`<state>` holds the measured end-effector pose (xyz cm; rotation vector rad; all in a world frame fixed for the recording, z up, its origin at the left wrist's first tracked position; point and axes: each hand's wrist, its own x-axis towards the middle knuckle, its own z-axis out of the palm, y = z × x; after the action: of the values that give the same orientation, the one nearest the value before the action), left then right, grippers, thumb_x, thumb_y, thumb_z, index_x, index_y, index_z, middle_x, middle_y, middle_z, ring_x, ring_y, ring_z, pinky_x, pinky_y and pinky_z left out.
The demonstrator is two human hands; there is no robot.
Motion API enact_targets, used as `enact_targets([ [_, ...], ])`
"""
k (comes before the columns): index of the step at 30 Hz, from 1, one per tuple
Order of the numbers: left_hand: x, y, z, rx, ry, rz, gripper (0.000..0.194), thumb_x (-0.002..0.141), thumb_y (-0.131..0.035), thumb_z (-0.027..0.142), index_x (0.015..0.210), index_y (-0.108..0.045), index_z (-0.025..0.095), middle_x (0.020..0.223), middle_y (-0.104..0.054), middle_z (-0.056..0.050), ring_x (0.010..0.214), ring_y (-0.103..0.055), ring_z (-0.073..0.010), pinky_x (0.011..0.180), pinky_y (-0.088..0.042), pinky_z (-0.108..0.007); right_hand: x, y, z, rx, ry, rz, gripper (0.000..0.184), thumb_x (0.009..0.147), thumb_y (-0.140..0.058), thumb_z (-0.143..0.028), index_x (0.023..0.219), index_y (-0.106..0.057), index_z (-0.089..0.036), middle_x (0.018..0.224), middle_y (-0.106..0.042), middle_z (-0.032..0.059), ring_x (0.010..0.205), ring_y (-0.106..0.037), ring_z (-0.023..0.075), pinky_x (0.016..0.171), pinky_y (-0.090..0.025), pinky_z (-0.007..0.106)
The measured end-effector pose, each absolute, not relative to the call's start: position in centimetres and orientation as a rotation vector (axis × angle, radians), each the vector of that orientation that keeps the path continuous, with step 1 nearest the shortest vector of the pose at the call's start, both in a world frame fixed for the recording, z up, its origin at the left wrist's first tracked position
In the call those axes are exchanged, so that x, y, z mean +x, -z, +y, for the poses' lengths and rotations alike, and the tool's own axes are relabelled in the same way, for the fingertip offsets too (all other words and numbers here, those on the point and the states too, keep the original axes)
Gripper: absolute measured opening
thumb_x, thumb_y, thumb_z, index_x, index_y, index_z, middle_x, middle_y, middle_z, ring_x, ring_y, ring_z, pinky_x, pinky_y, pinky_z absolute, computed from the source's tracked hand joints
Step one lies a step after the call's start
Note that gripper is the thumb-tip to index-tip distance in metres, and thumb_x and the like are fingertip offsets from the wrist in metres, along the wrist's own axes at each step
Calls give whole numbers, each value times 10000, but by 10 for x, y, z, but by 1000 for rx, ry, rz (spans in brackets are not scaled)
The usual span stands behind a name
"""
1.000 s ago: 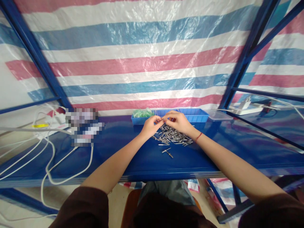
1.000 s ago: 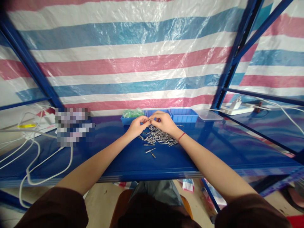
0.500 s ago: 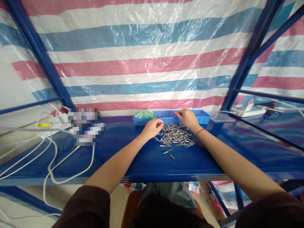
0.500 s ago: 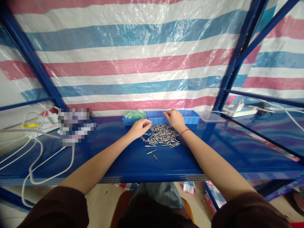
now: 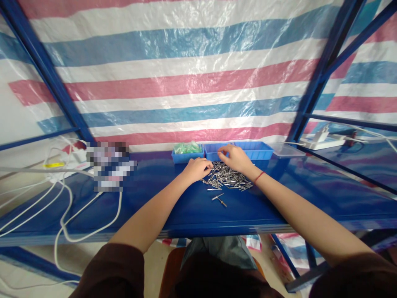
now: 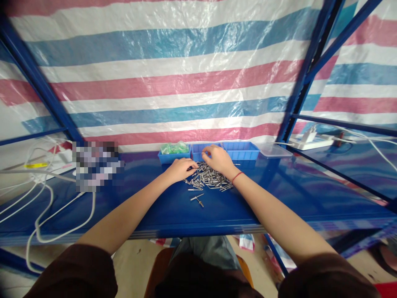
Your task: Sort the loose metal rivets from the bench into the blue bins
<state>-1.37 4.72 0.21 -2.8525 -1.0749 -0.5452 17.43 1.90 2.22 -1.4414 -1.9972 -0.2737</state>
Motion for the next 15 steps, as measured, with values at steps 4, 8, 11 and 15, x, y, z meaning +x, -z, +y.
enact_targets([
  [4, -14, -2, 47, -2847, 595, -1100, 148, 824, -547, 224, 952, -623, 221, 934, -689, 7, 926, -617, -170, 810, -437, -294, 174, -22, 18, -1429, 263, -2030, 258, 854, -476, -267, 928, -695, -155, 855, -681, 77, 795, -606, 177, 737, -421, 272],
  [8, -12, -3, 45, -2823, 535, -1124, 155, 848, -543, 310, 891, -659, 217, 950, -676, -20, 929, -616, -188, 790, -433, -297, 176, -21, 18, -1429, 240, -2036, 264, 852, -476, -264, 938, -698, -148, 868, -687, 81, 810, -613, 182, 755, -426, 278],
  [11, -11, -3, 43, -2825, 527, -1134, 173, 855, -536, 308, 922, -676, 232, 981, -665, -31, 949, -610, -194, 788, -425, -295, 176, -20, 19, -1420, 221, -2045, 262, 848, -479, -262, 935, -700, -150, 884, -692, 83, 805, -617, 183, 757, -430, 283],
  [15, -10, -3, 43, -2820, 554, -1132, 165, 858, -524, 268, 841, -678, 212, 927, -670, -33, 923, -614, -198, 773, -406, -297, 175, -19, 19, -1417, 196, -2066, 260, 841, -482, -263, 927, -704, -159, 887, -699, 84, 801, -621, 188, 751, -433, 290],
])
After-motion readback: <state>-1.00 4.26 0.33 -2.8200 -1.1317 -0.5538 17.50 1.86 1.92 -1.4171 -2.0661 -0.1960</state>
